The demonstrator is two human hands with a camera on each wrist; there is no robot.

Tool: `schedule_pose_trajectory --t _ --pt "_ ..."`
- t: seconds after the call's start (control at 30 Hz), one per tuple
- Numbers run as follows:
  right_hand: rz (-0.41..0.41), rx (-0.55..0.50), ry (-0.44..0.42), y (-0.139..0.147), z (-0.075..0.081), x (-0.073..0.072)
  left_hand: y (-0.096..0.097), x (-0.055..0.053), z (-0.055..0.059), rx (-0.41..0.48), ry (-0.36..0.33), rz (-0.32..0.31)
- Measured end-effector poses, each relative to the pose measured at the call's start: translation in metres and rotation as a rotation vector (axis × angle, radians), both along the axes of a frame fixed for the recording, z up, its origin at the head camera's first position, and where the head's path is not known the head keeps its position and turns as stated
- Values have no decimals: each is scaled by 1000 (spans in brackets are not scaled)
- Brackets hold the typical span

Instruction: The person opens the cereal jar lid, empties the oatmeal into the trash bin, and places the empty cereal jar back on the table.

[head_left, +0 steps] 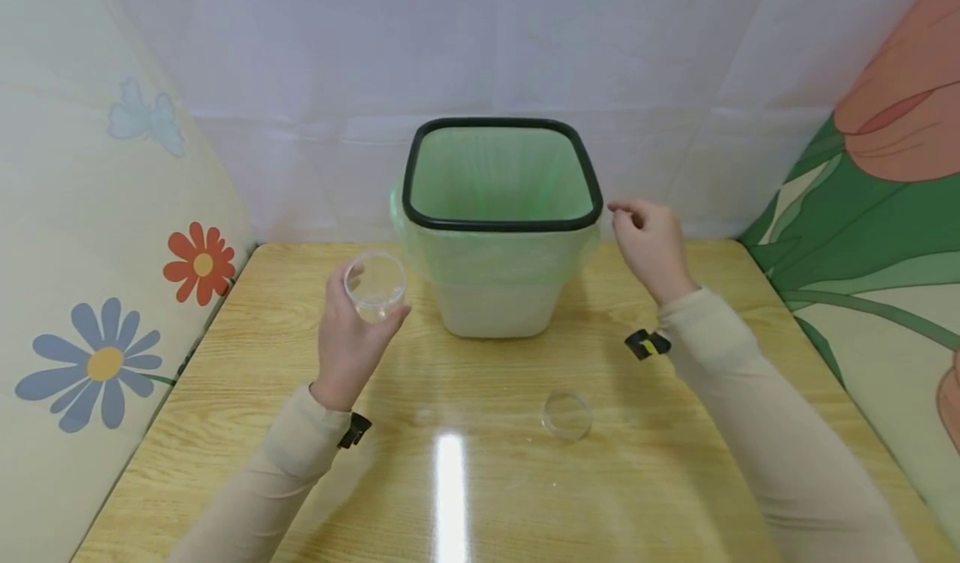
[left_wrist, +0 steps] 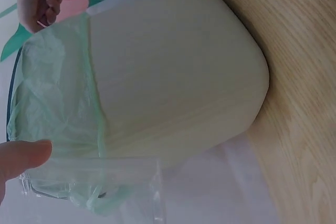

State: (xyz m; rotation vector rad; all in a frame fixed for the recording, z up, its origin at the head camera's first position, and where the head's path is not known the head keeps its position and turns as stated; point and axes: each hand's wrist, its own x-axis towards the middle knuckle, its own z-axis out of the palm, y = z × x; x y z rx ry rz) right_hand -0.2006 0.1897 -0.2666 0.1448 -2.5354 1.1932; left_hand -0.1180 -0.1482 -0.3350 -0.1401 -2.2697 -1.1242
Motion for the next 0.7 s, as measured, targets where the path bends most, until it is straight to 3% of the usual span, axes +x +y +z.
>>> schedule_pose_trajectory --t 0.37,0.7 --pt "6 2 7 2 -2 6 4 4 -14 -22 -16 0" --pt "5 10 6 5 -7 8 3 7 -16 17 -45 -6"
